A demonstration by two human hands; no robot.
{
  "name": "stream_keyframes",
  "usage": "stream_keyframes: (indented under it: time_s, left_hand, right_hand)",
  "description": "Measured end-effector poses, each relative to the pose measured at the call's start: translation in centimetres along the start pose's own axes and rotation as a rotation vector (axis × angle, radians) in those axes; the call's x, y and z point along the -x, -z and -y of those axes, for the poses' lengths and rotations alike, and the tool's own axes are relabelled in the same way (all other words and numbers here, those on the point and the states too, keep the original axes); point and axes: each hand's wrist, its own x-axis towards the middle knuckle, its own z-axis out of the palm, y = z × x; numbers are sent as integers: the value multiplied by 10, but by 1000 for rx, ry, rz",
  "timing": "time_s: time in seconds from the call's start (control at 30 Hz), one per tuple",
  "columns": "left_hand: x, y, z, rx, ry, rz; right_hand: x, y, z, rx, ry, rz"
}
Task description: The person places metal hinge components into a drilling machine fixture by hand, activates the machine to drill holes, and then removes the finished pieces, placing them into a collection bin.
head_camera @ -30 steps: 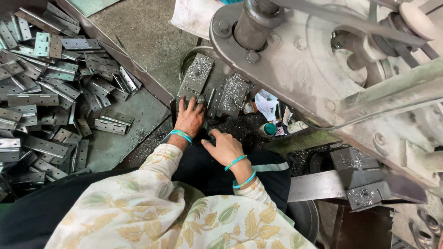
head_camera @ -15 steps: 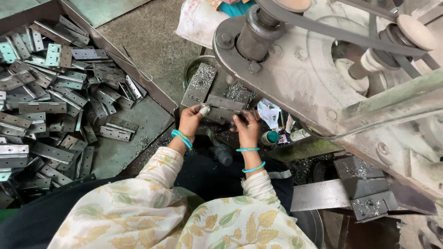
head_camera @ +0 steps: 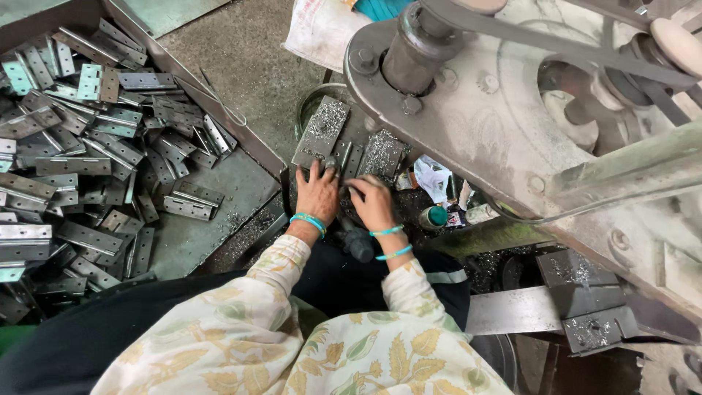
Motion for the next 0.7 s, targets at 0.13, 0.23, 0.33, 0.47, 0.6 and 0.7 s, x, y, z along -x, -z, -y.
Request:
stream_keyframes:
  time_s: [0.13,0.23,0.33,0.47,0.6,0.7]
  left_hand:
    - [-13,-24,3,-36,-15,52]
    - [-28,-32,5,-23,-30,25]
    - [-28,-31,6,-30,-36,-1]
    - [-27,-27,4,-42,-43,-9]
    - [-21,-29,-1,-70,-58,16]
    - [-22,-33,-1,-79,-52,11]
  right_hand:
    - [36,41,34,-130,-128,341]
    - [67,9,46,77,71,222]
    - [103,-17,43,225,-99,276]
    - [121,-16,48,155,-205,222]
    - [87,5,62,196,-274,354]
    - [60,16,61,199,-211,359]
